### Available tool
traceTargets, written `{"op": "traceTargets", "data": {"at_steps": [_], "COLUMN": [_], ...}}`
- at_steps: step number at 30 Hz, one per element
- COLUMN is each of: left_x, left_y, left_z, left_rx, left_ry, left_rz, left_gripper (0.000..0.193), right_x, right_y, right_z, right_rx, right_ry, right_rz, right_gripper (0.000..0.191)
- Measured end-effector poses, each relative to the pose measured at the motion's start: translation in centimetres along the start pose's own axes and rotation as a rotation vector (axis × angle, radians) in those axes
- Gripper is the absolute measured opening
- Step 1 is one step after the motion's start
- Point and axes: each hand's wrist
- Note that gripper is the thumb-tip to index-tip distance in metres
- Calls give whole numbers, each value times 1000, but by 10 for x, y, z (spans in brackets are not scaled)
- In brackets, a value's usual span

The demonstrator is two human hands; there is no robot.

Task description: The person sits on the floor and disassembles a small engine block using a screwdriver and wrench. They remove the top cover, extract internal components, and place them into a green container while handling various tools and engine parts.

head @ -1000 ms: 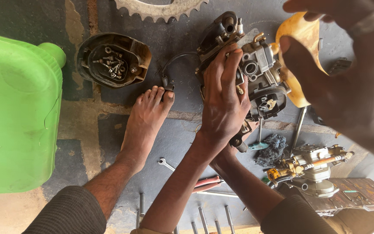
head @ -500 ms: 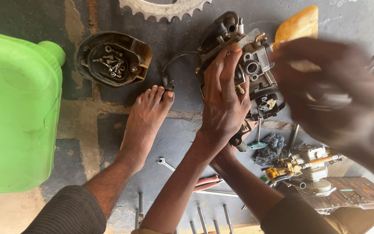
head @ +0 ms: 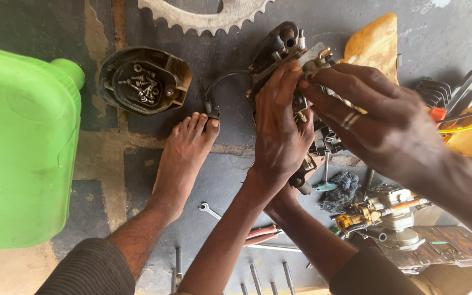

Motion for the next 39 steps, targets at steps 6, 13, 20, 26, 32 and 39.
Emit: {"op": "traceTargets", "data": {"at_steps": [6,13,20,26,32,39], "left_x": [0,2,1,-10,-20,-29], "left_y": [-1,0,2,-5,-2,7], "left_z": [-2,-2,-4,4,7,11], "left_rx": [-42,-25,-49,-76,-87,-14], "left_ry": [-3,-16,-2,46,68,113], "left_rz": [20,12,-7,-80,-16,51], "left_gripper": [75,70,71,73,68,62], "right_x": [-4,-15,-19,8,-10,-18], "right_y": [-3,-6,11,-3,-4,-3], "right_z": [-13,7,-9,-9,-10,-22], "right_rx": [40,201,408,-64,271,299], "right_ry": [-6,51,-88,-37,-12,-121], "right_rz": [76,247,264,-20,247,133], "right_gripper": [28,21,22,24,12,16]}}
Point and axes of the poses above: each hand's wrist, its own z-axis towards the middle knuckle, its own x-axis out of the palm, y = z × x, and after that the axes turned 7 degrees about -x, right-handed
